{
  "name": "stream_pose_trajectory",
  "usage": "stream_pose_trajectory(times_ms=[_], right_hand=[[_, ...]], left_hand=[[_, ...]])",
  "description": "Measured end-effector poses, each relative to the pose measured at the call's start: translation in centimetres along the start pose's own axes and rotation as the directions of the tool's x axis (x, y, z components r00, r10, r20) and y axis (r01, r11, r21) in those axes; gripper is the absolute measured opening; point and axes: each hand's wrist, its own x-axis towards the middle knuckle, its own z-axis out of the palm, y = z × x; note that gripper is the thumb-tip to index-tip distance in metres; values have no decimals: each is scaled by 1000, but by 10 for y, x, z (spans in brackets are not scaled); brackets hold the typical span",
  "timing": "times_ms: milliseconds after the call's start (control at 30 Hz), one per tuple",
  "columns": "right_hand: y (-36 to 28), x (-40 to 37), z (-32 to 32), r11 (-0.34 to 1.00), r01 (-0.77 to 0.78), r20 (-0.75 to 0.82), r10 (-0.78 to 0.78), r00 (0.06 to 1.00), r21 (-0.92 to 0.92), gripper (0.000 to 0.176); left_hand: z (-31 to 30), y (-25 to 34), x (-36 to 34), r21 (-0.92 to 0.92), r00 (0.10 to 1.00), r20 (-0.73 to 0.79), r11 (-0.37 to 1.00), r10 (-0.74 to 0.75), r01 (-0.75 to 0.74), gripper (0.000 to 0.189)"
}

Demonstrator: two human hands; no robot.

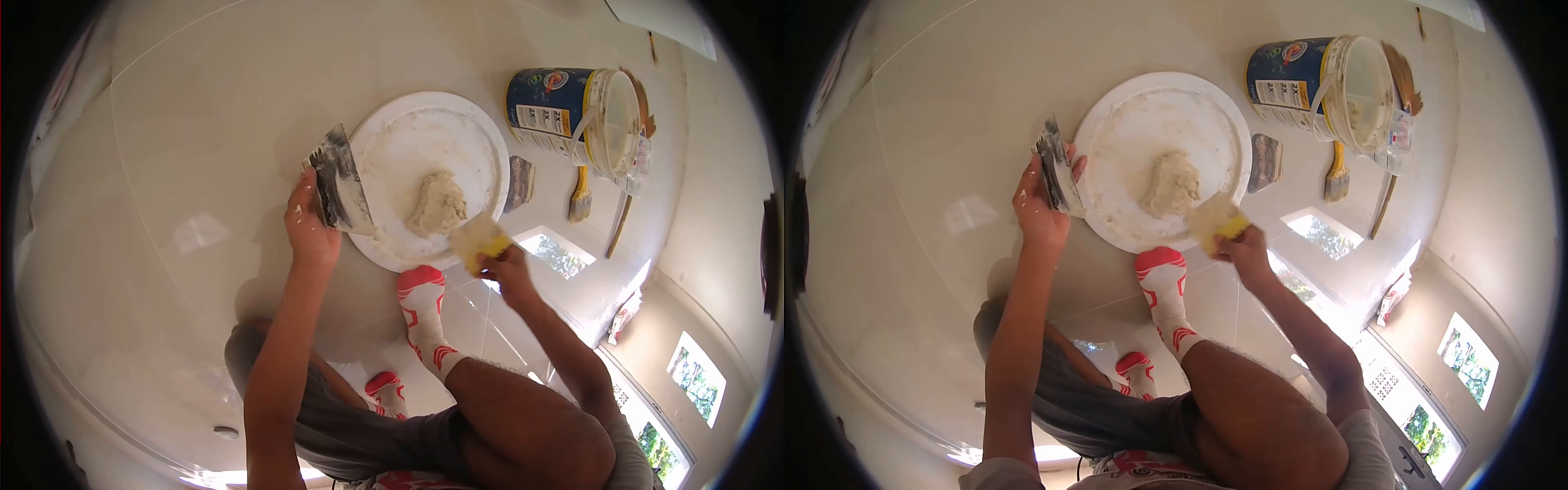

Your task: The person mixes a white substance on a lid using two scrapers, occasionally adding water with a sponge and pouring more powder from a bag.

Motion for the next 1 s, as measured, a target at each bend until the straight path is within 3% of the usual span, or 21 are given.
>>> stream_pose_trajectory(times_ms=[67, 167, 233, 300, 333, 367, 400, 433, 500, 533, 567, 633, 700, 733, 767, 833, 867, 967, 1000], right_hand=[[25, 7, 27, 947, -218, 80, 205, 976, 234, 39], [0, 33, 42, 913, -202, 154, 156, 976, 356, 34], [-32, 52, 34, 973, -62, 99, 40, 994, 221, 25], [-73, 59, 26, 985, 156, 78, -150, 986, -80, 23], [-89, 55, 28, 984, 158, 79, -152, 985, -84, 23], [-102, 50, 30, 680, 511, 177, -500, 848, -526, 28], [-107, 48, 32, 99, 641, 421, -676, 605, -761, 34], [-104, 45, 38, 98, 642, 424, -673, 606, -761, 34], [-84, 27, 54, -560, 478, 734, -569, 371, -677, 37], [-60, 29, 53, -677, 390, 774, -466, 429, -624, 38], [-57, 27, 56, -798, 361, 798, -231, 556, -482, 37], [-70, 30, 48, -613, 512, 764, -256, 592, -602, 34], [-111, 19, 55, -510, 507, 692, -283, 664, -695, 31], [-113, 20, 58, -535, 497, 730, -469, 497, -683, 14], [-103, 27, 56, -540, 496, 733, -465, 497, -680, 14], [-74, 44, 50, -669, 495, 809, -297, 506, -555, 13], [-85, 41, 50, -651, 511, 804, -281, 525, -561, 14], [-135, 30, 59, -527, 490, 715, -425, 555, -695, 21], [-134, 32, 62, -502, 501, 708, -527, 469, -705, 25]], left_hand=[[0, 1, 1, -12, 1000, 2, 1000, 1, -1, 36], [2, 3, -2, -27, 998, 53, 999, -25, 27, 35], [7, 8, -5, -24, 993, 108, 999, -42, 45, 34], [10, 9, -7, -17, 993, 114, 999, -35, 37, 34], [10, 9, -8, -7, 993, 115, 999, -39, 40, 34], [11, 8, -7, -11, 993, 115, 999, -39, 40, 34], [11, 8, -7, -14, 994, 106, 999, -32, 33, 35], [10, 8, -6, -16, 995, 95, 1000, -24, 25, 35], [9, 9, -6, -14, 993, 110, 999, -37, 39, 36], [9, 10, -6, -10, 990, 131, 999, -50, 51, 36], [9, 10, -6, -10, 990, 131, 999, -48, 50, 36], [10, 9, -5, -3, 994, 101, 999, -49, 50, 37], [4, 8, -3, -18, 995, 92, 999, -39, 41, 37], [2, 6, -2, -36, 996, 91, 999, -27, 30, 36], [3, 5, -4, -42, 996, 90, 999, -25, 29, 36], [8, 8, -5, -8, 994, 106, 999, -35, 36, 36], [8, 8, -2, -3, 994, 109, 1000, -29, 30, 36], [1, 6, 1, 14, 997, 80, 1000, -15, 14, 37], [1, 5, -1, 19, 999, 47, 1000, 2, -3, 36]])
